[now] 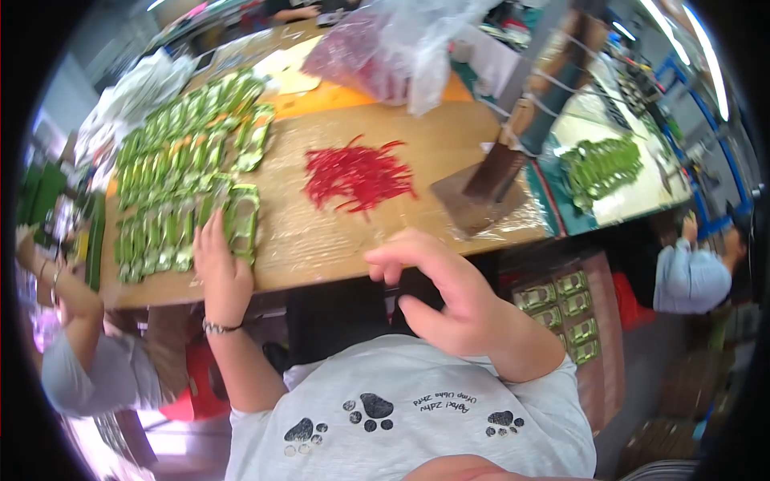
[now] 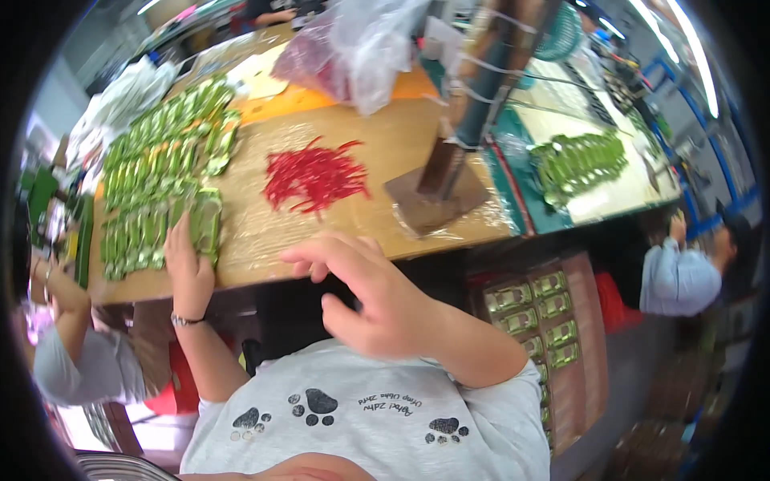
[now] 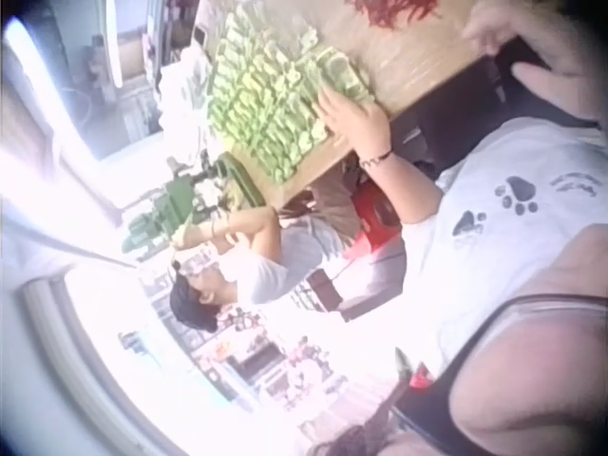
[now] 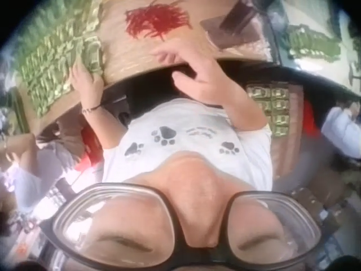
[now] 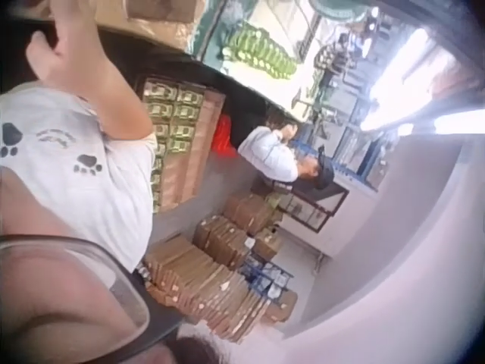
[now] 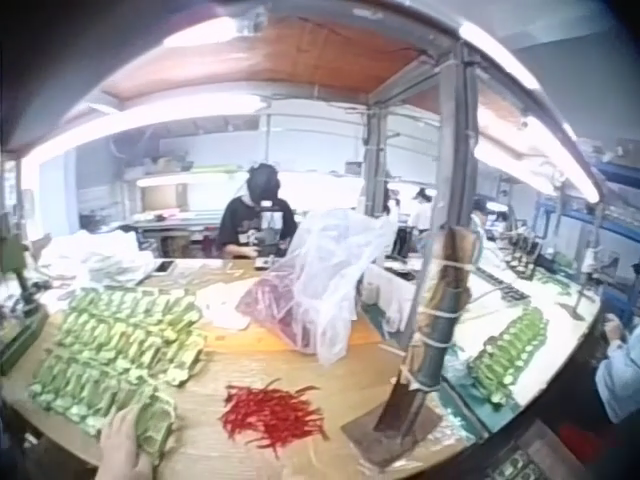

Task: The person assembles small green plastic housings by hand on an industrial assembly line.

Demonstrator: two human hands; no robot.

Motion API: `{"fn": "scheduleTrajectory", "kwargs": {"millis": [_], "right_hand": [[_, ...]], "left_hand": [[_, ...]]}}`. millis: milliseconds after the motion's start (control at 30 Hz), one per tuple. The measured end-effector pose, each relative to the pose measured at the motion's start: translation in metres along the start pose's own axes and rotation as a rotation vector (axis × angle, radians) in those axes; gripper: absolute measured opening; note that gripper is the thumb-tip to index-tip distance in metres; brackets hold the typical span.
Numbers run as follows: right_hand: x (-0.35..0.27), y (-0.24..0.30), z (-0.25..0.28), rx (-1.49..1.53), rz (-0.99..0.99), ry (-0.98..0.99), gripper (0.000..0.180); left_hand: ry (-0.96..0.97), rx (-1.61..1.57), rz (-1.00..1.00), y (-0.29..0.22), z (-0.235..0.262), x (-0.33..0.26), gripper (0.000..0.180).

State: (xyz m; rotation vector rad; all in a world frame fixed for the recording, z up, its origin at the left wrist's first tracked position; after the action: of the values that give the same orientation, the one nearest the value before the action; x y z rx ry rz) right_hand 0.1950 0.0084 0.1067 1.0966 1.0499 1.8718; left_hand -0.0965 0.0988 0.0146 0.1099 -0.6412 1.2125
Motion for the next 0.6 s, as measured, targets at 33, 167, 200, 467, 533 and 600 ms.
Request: {"fn": "scheduleTrajectory", "kwargs": {"millis": [33, 167, 200, 467, 533, 600], "right_hand": [[0.006, -0.028, -0.012, -0.158, 0.019, -0.03, 0.041], [0.035, -0.084, -0.028, -0.754, 0.004, -0.278, 0.023], [0.04, -0.093, -0.033, -0.743, 0.019, -0.264, 0.023], [0.051, -0.115, -0.028, -0.766, -0.074, -0.305, 0.009], [0.052, -0.117, -0.024, -0.756, -0.106, -0.279, 0.007], [0.052, -0.115, -0.02, -0.733, -0.122, -0.272, 0.007]], "left_hand": [[0.007, 0.018, -0.028, 0.0, 0.002, -0.002, 0.073], [0.057, -0.013, 0.001, 0.001, 0.014, -0.015, 0.073], [0.073, -0.065, 0.003, 0.002, 0.016, -0.02, 0.074], [-0.054, -0.041, -0.005, -0.016, 0.013, -0.032, 0.056], [-0.052, 0.077, 0.017, -0.034, 0.009, -0.031, 0.058], [-0.042, 0.126, 0.029, -0.044, 0.007, -0.028, 0.06]]}}
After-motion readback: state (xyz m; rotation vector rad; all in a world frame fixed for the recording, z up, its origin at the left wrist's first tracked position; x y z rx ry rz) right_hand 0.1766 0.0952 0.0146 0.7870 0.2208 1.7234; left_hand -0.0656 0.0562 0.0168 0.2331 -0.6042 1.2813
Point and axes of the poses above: each hand's wrist, its own x-axis towards the middle knuckle, its own z-axis out of the back of the hand, y = z × x, the point moved 5 cm from there along x, towards the middle knuckle, and after that the axes turned 5 degrees about -z, right-handed, at the moved point
